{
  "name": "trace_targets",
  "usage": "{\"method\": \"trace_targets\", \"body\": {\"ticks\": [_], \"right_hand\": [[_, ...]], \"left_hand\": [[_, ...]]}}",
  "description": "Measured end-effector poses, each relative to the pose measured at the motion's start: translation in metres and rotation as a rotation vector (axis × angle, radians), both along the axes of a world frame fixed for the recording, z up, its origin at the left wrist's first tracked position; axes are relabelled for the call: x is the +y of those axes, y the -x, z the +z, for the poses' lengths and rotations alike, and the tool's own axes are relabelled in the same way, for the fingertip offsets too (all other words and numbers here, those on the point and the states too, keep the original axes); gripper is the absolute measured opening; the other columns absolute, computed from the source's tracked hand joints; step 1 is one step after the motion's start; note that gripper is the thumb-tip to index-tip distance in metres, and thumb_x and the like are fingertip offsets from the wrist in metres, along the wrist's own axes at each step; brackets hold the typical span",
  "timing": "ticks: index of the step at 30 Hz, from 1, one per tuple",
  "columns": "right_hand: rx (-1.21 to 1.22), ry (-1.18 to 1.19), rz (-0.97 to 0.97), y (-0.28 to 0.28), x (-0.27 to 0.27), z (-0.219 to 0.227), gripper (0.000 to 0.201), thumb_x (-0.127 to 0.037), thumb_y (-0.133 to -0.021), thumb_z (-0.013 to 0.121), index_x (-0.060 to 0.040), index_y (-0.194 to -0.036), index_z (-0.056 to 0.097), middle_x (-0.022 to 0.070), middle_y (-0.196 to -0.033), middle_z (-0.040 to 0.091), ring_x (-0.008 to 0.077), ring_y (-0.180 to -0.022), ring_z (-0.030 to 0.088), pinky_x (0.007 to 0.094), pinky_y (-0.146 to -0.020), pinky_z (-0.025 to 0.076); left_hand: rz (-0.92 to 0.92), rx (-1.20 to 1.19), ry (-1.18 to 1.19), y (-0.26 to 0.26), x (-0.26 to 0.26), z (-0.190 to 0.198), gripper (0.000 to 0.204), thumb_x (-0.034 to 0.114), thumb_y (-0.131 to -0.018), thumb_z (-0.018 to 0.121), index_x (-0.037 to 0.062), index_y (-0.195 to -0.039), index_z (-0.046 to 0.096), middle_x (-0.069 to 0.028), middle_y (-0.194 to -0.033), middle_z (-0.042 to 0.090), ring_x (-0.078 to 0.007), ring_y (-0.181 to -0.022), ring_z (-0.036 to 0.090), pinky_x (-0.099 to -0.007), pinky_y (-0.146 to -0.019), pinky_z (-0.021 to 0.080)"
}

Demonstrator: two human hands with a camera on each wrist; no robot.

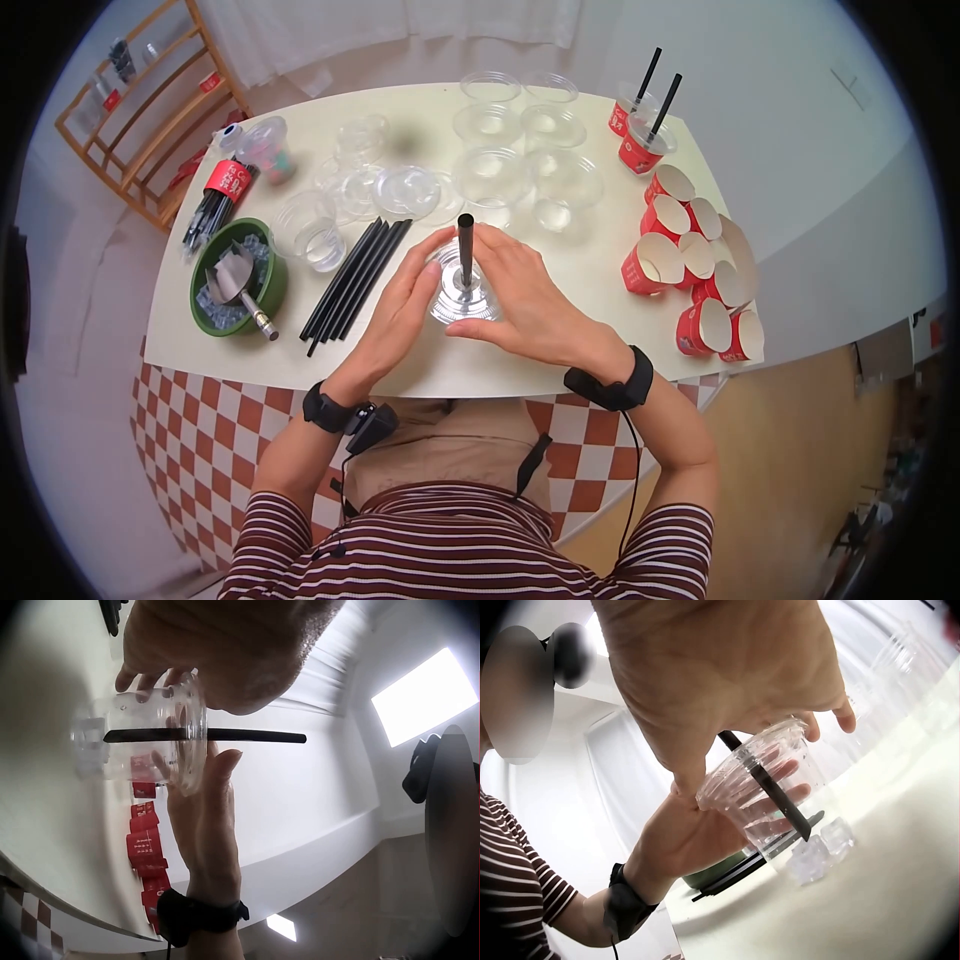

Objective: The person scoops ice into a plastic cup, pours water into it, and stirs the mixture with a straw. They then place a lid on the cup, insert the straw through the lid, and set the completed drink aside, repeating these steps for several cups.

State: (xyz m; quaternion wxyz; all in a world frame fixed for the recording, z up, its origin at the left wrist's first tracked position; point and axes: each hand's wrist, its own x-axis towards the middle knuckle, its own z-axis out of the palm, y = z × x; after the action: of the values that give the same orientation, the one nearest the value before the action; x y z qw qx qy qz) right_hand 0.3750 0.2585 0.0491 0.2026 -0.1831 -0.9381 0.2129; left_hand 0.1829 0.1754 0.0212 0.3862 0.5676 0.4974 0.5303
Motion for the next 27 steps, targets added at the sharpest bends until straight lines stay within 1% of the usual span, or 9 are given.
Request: {"method": "trace_targets", "body": {"ticks": [4,13,15,19,20,21,23,24,27], "right_hand": [[0.004,0.006,0.007,0.002,0.003,-0.003,0.094,-0.049,-0.087,0.075,0.0009,-0.153,0.031,0.0249,-0.152,0.035,0.0407,-0.14,0.036,0.0479,-0.115,0.03],[0.072,0.034,0.006,0.004,0.003,-0.009,0.094,-0.047,-0.085,0.077,0.0048,-0.15,0.033,0.0271,-0.149,0.038,0.0414,-0.135,0.041,0.0474,-0.113,0.035],[0.101,0.039,0.004,0.004,0.002,-0.011,0.093,-0.046,-0.085,0.078,0.0051,-0.149,0.033,0.0273,-0.149,0.037,0.0412,-0.135,0.041,0.0476,-0.113,0.035],[0.156,-0.028,-0.031,-0.001,-0.004,-0.015,0.091,-0.043,-0.087,0.076,0.0058,-0.15,0.033,0.0264,-0.148,0.041,0.0417,-0.138,0.04,0.0475,-0.114,0.034],[0.202,0.004,-0.06,-0.005,-0.008,-0.013,0.083,-0.042,-0.089,0.074,0.0023,-0.149,0.036,0.0243,-0.148,0.042,0.0407,-0.139,0.039,0.0479,-0.115,0.033],[0.198,0.022,-0.132,-0.013,-0.011,-0.008,0.078,-0.038,-0.09,0.073,0.0005,-0.148,0.038,0.0225,-0.149,0.042,0.0393,-0.14,0.039,0.0464,-0.115,0.033],[0.188,0.064,-0.268,-0.036,-0.017,0.0,0.069,-0.03,-0.092,0.073,-0.0029,-0.147,0.042,0.019,-0.151,0.041,0.0365,-0.142,0.037,0.0434,-0.115,0.034],[0.261,0.001,-0.39,-0.046,-0.019,0.0,0.048,-0.02,-0.092,0.072,-0.0026,-0.134,0.054,0.0167,-0.144,0.049,0.0359,-0.131,0.05,0.0419,-0.107,0.043],[0.232,-0.168,-0.673,-0.086,-0.016,-0.015,0.034,-0.016,-0.09,0.073,0.0016,-0.117,0.062,0.0171,-0.134,0.054,0.0383,-0.112,0.059,0.0439,-0.092,0.05]], "left_hand": [[0.004,-0.038,0.006,-0.002,0.004,-0.003,0.044,0.02,-0.108,0.036,0.0003,-0.148,0.043,-0.0187,-0.145,0.051,-0.0281,-0.137,0.047,-0.0367,-0.115,0.034],[0.022,-0.112,0.011,-0.007,0.004,-0.008,0.044,0.017,-0.108,0.034,0.0017,-0.148,0.044,-0.0157,-0.143,0.053,-0.0231,-0.133,0.05,-0.0335,-0.112,0.036],[0.021,-0.134,0.057,-0.006,0.004,-0.007,0.043,0.018,-0.108,0.034,0.0038,-0.147,0.044,-0.014,-0.142,0.052,-0.0206,-0.131,0.049,-0.0313,-0.111,0.036],[0.044,-0.11,0.078,-0.005,0.001,-0.006,0.049,0.026,-0.11,0.037,0.0043,-0.153,0.038,-0.0126,-0.148,0.047,-0.0208,-0.134,0.046,-0.0318,-0.113,0.033],[0.081,-0.075,0.029,-0.003,0.001,-0.012,0.054,0.029,-0.11,0.039,0.0041,-0.157,0.031,-0.0155,-0.15,0.044,-0.0225,-0.136,0.045,-0.0333,-0.114,0.032],[0.04,-0.13,0.077,-0.001,-0.005,-0.003,0.061,0.021,-0.107,0.047,0.0043,-0.16,0.02,-0.0195,-0.153,0.039,-0.025,-0.14,0.041,-0.0357,-0.117,0.03],[-0.024,-0.229,0.034,0.005,-0.012,-0.011,0.078,0.007,-0.098,0.057,0.0051,-0.161,0.011,-0.0221,-0.155,0.035,-0.0275,-0.144,0.037,-0.0378,-0.12,0.028],[-0.062,-0.282,0.041,0.008,-0.014,-0.018,0.099,0.001,-0.086,0.07,0.0055,-0.161,0.005,-0.0213,-0.156,0.033,-0.0288,-0.146,0.035,-0.0395,-0.122,0.026],[-0.078,-0.094,0.071,0.005,-0.019,-0.028,0.114,0.004,-0.077,0.081,0.0055,-0.162,0.004,-0.0211,-0.157,0.033,-0.0286,-0.146,0.035,-0.0392,-0.122,0.026]]}}
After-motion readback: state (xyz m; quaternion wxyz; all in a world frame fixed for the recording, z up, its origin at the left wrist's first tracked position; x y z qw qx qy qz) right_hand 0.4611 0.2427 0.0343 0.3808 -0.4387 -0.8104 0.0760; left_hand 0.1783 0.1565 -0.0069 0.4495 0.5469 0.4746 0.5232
